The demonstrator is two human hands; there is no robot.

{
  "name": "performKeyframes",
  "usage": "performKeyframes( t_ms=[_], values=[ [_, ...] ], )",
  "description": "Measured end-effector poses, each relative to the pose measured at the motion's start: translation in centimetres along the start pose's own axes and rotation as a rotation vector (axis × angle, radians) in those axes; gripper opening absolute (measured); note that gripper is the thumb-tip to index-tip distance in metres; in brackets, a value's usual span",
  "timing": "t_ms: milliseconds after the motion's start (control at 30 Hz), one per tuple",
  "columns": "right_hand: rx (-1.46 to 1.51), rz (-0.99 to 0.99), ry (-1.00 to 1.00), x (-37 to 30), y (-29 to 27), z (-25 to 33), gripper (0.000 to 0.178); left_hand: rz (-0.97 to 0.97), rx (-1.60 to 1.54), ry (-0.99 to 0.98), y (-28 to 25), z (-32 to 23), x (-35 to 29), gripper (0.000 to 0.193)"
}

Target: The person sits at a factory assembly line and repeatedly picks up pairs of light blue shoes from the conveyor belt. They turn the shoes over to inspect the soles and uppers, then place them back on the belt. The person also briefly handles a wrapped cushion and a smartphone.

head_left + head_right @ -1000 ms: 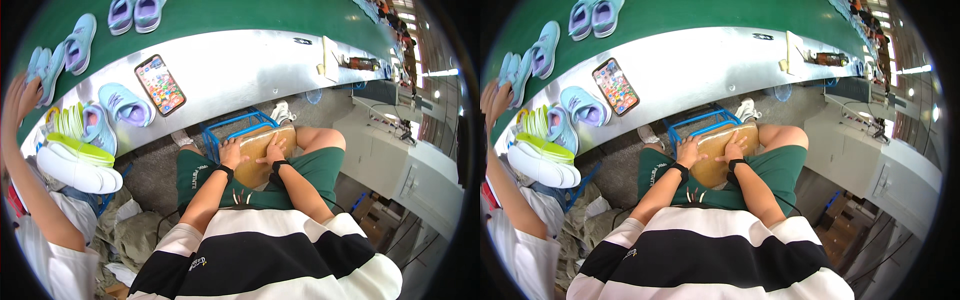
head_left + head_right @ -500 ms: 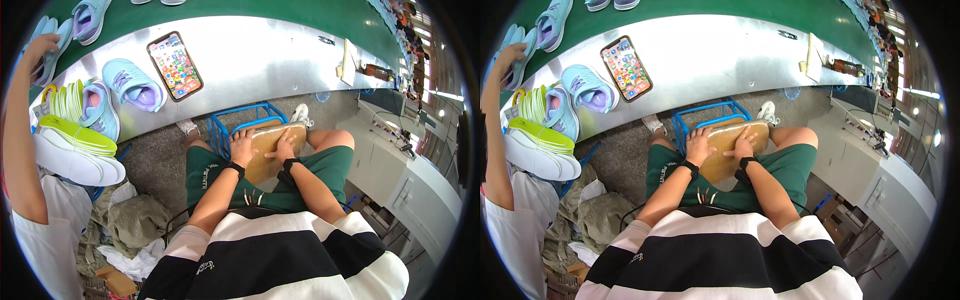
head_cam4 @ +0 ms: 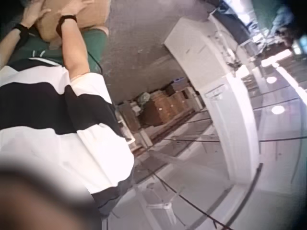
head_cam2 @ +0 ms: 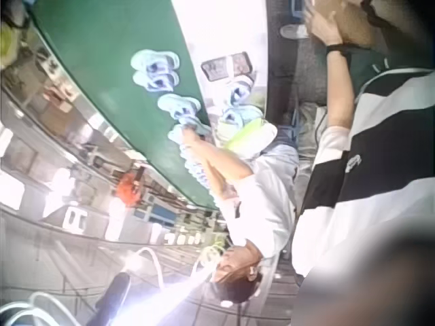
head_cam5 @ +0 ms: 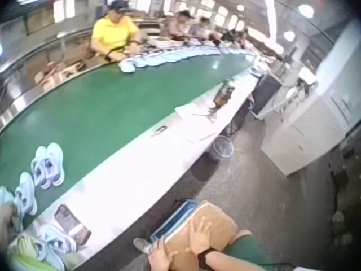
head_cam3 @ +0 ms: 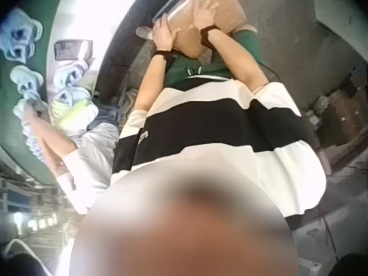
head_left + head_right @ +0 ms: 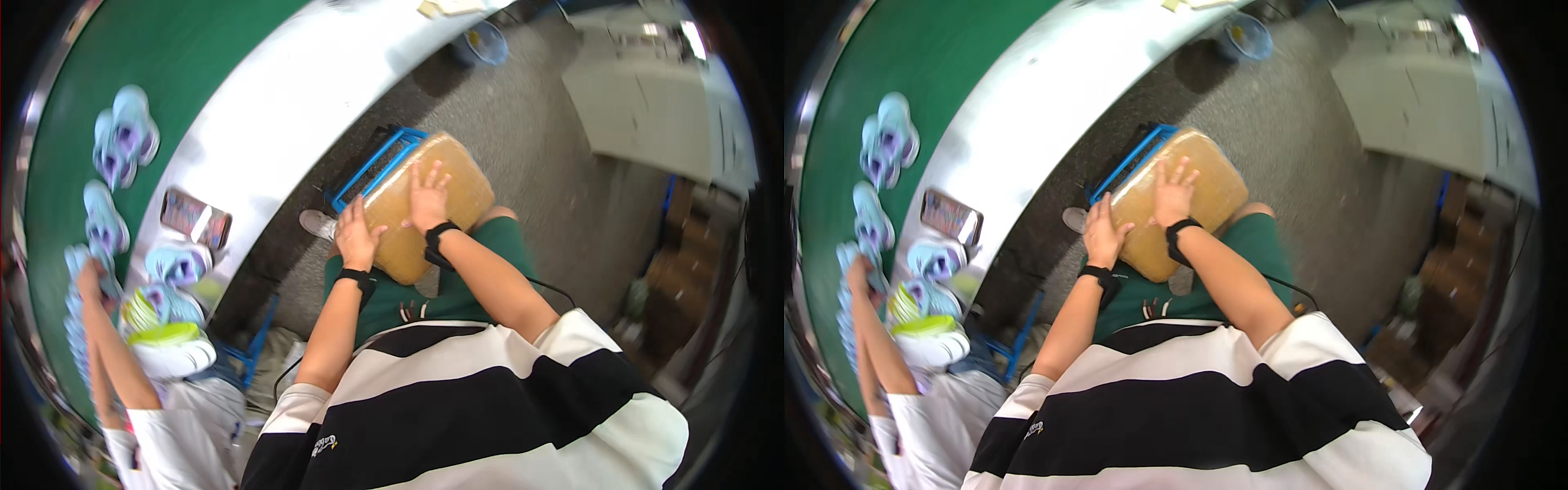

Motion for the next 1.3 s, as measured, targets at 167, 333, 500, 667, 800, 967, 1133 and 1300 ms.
performKeyframes(
  t_ms=[167, 333, 500, 667, 800, 967, 1133, 1300],
  values=[
    [0.203, -0.241, 0.037, -0.1, 1.1, -0.4, 0.061, 0.054, 0.376, 0.342, 0.4, -4.3, 0.2, 0.092],
    [0.605, -0.446, -0.078, -0.9, 3.8, -2.0, 0.051, 0.274, 0.316, 0.384, 1.4, -6.0, 1.1, 0.086],
    [0.7, -0.583, -0.123, -1.6, 4.6, -3.2, 0.039, 0.344, 0.371, 0.307, 1.5, -5.5, 1.8, 0.088],
    [0.652, -0.568, -0.091, -1.5, 5.1, -2.8, 0.041, 0.343, 0.577, 0.291, 1.4, -5.5, 2.5, 0.093],
    [0.689, -0.611, -0.083, -1.1, 5.5, -2.6, 0.042, 0.407, 0.466, 0.238, 1.3, -4.8, 2.8, 0.093],
    [0.963, -0.736, -0.172, -2.2, 5.5, -6.5, 0.047, 0.474, 0.023, 0.029, 0.5, -2.1, 4.3, 0.096],
    [1.581, -0.857, 0.551, -4.5, 14.0, -16.4, 0.049, 0.477, -0.437, -0.447, 2.1, 1.3, 8.2, 0.087],
    [2.35, 0.178, 0.734, -2.6, 21.4, -11.9, 0.074, 0.739, -0.643, -0.462, 5.7, 0.7, 9.1, 0.074]
  ],
)
Point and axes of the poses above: each hand's wrist, its own x-axis towards the middle knuckle, its own y-axis out of the palm, z = x × y, the point moved 5 cm from there along x, towards the middle knuckle
